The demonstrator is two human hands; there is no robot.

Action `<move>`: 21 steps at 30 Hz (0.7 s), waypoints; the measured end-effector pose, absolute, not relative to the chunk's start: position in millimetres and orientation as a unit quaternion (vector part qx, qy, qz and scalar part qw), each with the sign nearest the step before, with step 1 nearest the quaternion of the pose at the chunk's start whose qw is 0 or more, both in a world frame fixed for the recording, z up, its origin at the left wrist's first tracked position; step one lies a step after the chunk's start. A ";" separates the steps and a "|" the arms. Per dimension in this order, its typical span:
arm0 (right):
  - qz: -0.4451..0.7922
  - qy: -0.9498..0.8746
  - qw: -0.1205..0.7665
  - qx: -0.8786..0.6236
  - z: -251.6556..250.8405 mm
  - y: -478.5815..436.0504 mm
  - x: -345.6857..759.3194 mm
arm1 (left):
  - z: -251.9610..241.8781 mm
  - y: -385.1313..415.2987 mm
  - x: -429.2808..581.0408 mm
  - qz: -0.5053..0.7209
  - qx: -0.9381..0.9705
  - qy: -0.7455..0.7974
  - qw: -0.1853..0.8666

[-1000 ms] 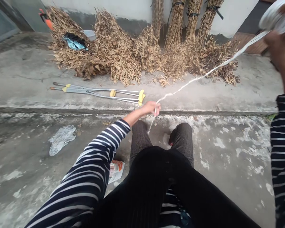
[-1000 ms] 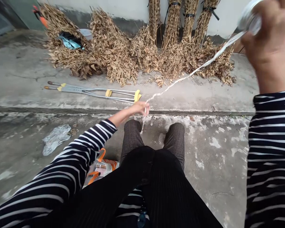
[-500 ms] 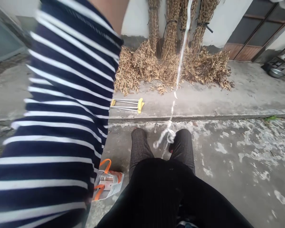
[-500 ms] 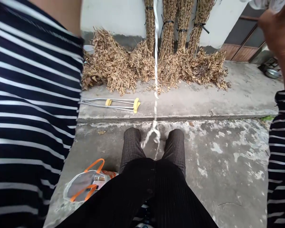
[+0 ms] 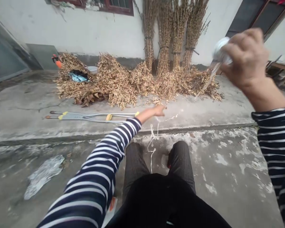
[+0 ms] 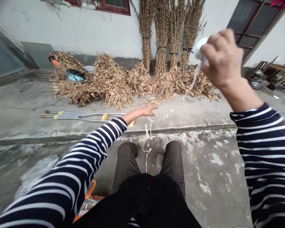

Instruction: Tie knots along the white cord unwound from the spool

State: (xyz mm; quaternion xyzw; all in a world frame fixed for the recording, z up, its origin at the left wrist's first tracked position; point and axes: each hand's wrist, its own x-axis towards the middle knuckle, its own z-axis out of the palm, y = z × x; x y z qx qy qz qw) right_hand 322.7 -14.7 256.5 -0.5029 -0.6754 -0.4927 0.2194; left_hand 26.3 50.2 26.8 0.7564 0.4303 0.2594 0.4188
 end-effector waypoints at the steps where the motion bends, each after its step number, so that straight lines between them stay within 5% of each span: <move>1: -0.495 -0.694 0.197 -0.485 247.3 -16.7 316.9 | 21.4 49.7 34.1 0.239 0.761 0.436 0.416; 4: -0.429 -0.772 0.180 -0.433 221.4 -24.7 299.1 | 17.0 42.2 55.3 0.253 0.743 0.427 0.449; 8: -0.363 -0.817 0.223 -0.388 191.4 -26.7 280.4 | 40.4 24.1 83.3 0.410 0.633 0.286 0.591; 12: -0.331 -0.851 0.215 -0.348 175.7 -22.3 271.1 | 67.2 11.9 103.3 0.520 0.553 0.207 0.617; 21: -0.352 -0.845 0.251 -0.314 139.3 -24.3 262.8 | 70.9 -7.0 84.8 0.417 0.486 0.221 0.735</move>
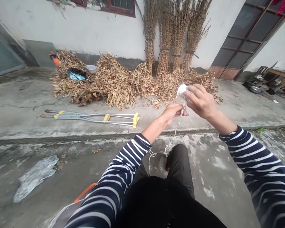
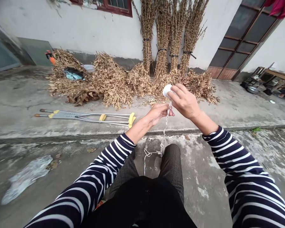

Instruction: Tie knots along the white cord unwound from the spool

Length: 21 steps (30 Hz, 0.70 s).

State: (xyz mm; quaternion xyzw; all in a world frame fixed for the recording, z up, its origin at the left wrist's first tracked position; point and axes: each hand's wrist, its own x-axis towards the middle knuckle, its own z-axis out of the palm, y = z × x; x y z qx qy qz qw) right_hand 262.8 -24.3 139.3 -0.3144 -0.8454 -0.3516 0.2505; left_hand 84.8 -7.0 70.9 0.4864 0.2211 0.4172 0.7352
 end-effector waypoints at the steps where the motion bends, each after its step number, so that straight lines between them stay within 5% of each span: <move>1: -0.357 -0.840 0.266 -0.310 132.9 -24.4 261.1 | 69.6 -10.4 80.3 0.400 0.480 0.228 0.747; 9: -0.270 -0.817 0.393 -0.323 67.5 -10.2 255.4 | 46.1 -45.1 38.0 0.378 0.515 0.287 0.714; 15: -0.156 -0.813 0.388 -0.404 16.3 -3.3 253.0 | 15.1 -44.4 9.4 0.374 0.597 0.439 0.558; 21: -0.101 -0.814 0.360 -0.443 -21.2 -6.4 236.6 | -33.1 -48.7 -10.3 0.328 0.568 0.535 0.533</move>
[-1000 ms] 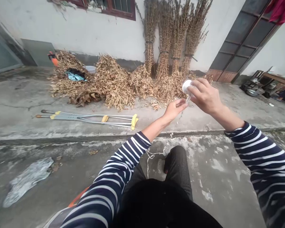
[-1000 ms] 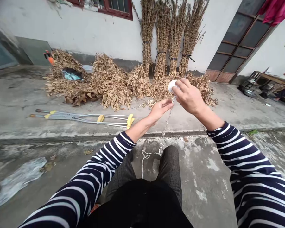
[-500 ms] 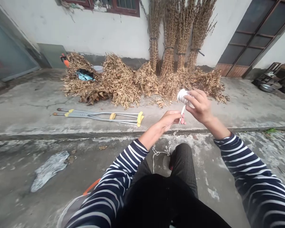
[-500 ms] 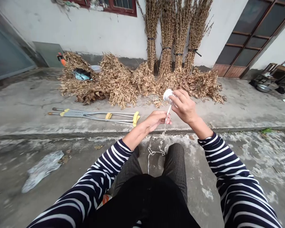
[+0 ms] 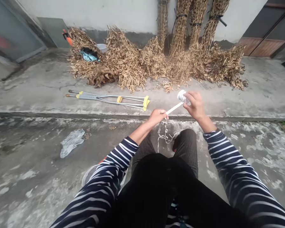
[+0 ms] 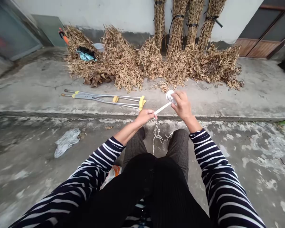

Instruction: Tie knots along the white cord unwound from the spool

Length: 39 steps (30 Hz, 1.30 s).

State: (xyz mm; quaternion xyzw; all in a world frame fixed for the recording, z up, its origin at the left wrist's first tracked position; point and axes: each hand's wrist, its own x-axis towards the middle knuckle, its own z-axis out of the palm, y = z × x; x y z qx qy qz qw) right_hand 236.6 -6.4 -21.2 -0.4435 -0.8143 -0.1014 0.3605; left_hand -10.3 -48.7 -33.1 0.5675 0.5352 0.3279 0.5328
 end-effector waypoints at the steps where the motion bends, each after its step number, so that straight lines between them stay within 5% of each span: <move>1: -0.100 -0.814 0.359 -0.445 -26.8 -8.0 234.3 | -37.8 -51.3 -12.5 0.321 0.556 0.542 0.542; 21: 0.040 -0.797 0.390 -0.460 -61.0 -59.1 212.3 | 31.7 -43.3 -9.4 0.343 0.490 0.374 0.709; 33: 0.074 -0.820 0.392 -0.411 -59.0 -76.8 193.2 | 16.9 -12.8 4.3 0.378 0.401 0.420 0.721; 39: 0.242 -0.732 0.438 -0.462 -58.0 -83.2 185.2 | 5.3 1.1 -1.9 0.326 0.423 0.430 0.728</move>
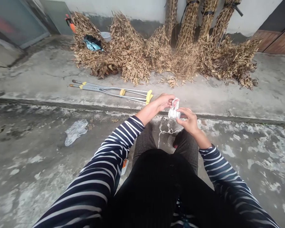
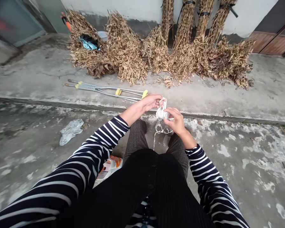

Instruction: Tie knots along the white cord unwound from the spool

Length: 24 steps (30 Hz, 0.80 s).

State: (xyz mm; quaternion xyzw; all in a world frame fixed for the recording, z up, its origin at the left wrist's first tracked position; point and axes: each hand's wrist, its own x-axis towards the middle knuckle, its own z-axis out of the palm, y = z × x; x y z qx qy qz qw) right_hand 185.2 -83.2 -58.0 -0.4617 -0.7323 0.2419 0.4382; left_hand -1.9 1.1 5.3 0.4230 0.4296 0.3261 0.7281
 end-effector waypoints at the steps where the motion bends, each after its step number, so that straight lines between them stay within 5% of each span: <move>1: 0.281 -0.709 0.445 -0.469 -57.1 -86.4 184.0 | 1.7 5.1 -6.3 0.316 0.437 0.420 0.730; 7: 0.419 -0.664 0.408 -0.466 -49.3 -108.0 181.6 | -12.8 35.9 -28.2 0.160 0.548 0.419 0.706; 13: 0.215 -0.817 0.329 -0.422 -49.3 -99.0 194.6 | 6.4 68.5 -21.9 0.026 0.622 0.495 0.606; 18: 0.205 -0.847 0.258 -0.418 -42.4 -89.3 199.1 | 8.7 79.3 -5.6 0.115 0.641 0.589 0.479; 24: 0.450 -0.693 0.311 -0.470 -28.4 -100.5 199.1 | -21.1 48.9 -3.6 0.255 0.760 0.435 0.410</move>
